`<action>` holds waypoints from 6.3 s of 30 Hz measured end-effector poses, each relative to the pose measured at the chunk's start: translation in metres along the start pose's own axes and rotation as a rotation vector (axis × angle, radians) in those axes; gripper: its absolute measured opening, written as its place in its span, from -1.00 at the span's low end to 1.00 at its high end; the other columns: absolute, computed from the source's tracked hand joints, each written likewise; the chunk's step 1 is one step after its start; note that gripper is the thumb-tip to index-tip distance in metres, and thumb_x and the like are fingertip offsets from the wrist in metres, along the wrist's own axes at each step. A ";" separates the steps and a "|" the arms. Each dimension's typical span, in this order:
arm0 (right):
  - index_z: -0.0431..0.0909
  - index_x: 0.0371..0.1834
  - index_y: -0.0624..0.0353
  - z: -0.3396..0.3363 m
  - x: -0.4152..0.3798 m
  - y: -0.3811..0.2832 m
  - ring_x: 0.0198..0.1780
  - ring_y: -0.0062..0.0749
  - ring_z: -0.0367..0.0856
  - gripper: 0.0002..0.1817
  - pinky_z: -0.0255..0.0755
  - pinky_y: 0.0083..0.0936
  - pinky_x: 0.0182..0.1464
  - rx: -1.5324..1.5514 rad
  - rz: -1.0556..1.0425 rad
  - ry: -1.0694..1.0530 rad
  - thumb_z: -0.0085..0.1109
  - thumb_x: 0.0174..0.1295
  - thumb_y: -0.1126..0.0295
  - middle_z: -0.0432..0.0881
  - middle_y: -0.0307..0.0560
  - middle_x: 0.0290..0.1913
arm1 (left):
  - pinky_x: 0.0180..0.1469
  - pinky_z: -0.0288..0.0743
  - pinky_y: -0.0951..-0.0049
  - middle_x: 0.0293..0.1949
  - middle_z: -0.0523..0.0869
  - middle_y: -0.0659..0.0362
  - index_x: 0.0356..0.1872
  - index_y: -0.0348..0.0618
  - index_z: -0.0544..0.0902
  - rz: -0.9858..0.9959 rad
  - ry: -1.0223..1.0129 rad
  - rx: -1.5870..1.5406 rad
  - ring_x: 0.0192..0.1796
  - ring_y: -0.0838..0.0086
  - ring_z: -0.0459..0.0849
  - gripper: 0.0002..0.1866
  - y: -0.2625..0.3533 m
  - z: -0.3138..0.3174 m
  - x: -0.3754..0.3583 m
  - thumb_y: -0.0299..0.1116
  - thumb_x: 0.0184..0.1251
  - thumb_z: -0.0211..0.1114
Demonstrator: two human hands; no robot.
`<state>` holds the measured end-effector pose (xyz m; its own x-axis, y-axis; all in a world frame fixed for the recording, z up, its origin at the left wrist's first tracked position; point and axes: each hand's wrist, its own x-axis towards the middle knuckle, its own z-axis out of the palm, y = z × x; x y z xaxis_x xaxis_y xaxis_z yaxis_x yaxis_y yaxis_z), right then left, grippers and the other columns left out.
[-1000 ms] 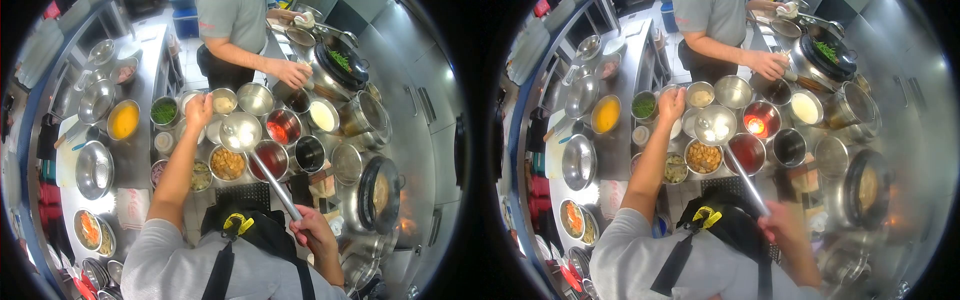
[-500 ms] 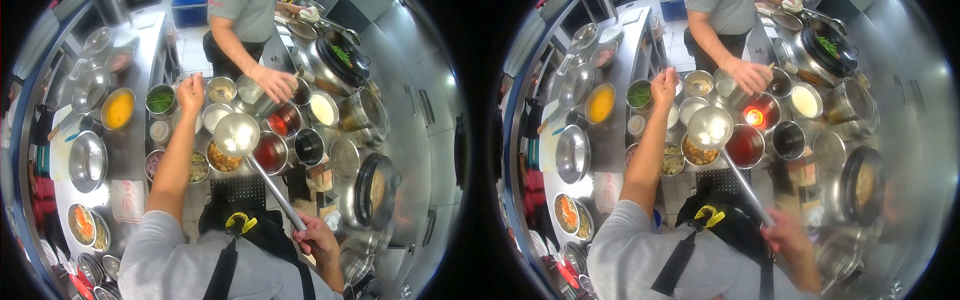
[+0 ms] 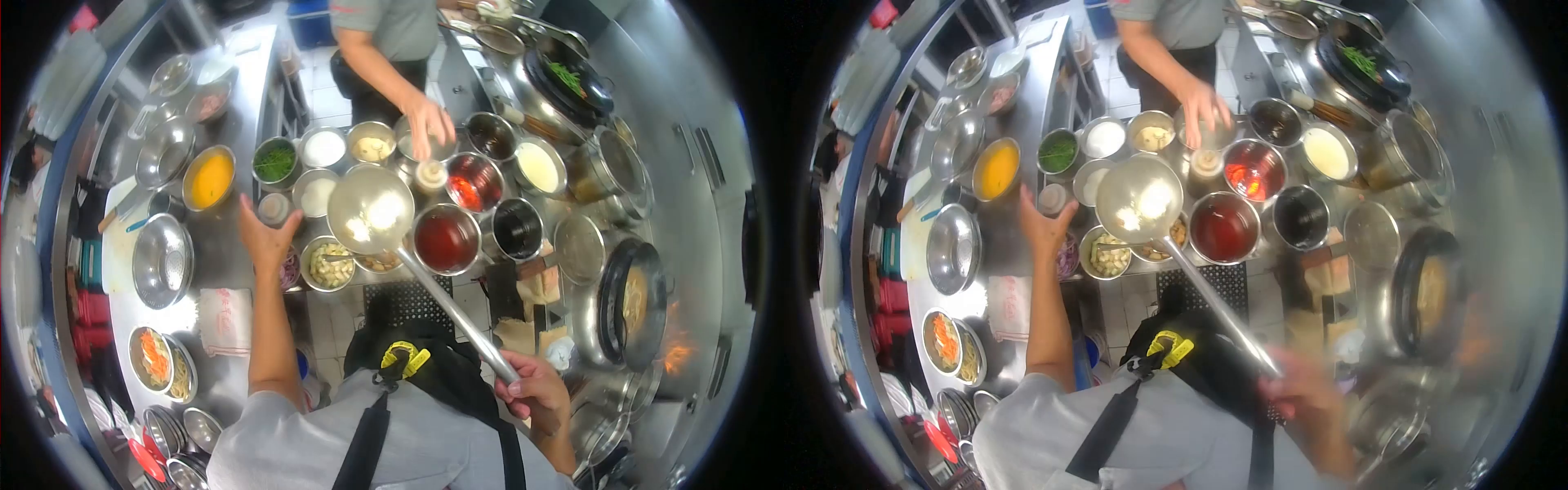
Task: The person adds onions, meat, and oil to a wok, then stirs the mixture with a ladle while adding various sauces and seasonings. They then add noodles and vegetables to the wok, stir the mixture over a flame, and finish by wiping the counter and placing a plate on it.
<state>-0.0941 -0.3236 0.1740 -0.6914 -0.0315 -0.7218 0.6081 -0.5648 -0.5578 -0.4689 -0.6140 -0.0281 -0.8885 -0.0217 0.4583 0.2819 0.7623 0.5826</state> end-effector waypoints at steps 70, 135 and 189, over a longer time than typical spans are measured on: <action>0.21 0.50 0.12 -0.448 -0.204 0.152 -0.56 -0.61 0.49 -0.24 0.38 -0.62 -0.58 0.143 -0.675 1.125 0.14 0.15 0.49 0.58 -0.25 -0.45 | 0.25 0.47 0.23 0.07 0.69 0.03 0.29 -0.28 0.43 0.356 -0.759 -0.915 0.10 0.29 0.66 -0.03 0.363 -0.011 -0.163 -0.11 -0.18 0.72; 0.46 0.16 0.30 -0.409 -0.214 0.093 -0.25 0.10 0.69 -0.56 0.56 -0.09 -0.13 -0.828 -0.427 1.364 0.08 0.16 0.51 0.69 0.26 -0.27 | -0.29 0.59 0.47 -0.25 0.76 0.04 0.04 -0.37 0.58 0.019 -1.908 -0.335 -0.27 0.41 0.75 -0.65 0.326 0.185 -0.402 -0.39 0.28 0.25; 0.40 0.38 0.34 -0.378 -0.197 0.125 -0.49 -0.37 0.66 -0.33 0.54 -0.41 -0.37 0.193 -0.681 1.349 0.21 0.11 0.53 0.71 0.17 -0.18 | 0.00 0.47 0.05 -0.27 0.74 0.02 -0.33 -0.12 0.70 1.720 -1.327 -0.761 -0.12 0.15 0.71 -0.75 0.636 0.181 -0.400 -0.19 0.39 0.20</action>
<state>0.2655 -0.0759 0.0916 0.1167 0.9637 -0.2403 0.1981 -0.2597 -0.9452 0.0006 -0.0029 0.0376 0.6718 0.6877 0.2754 0.5286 -0.7055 0.4721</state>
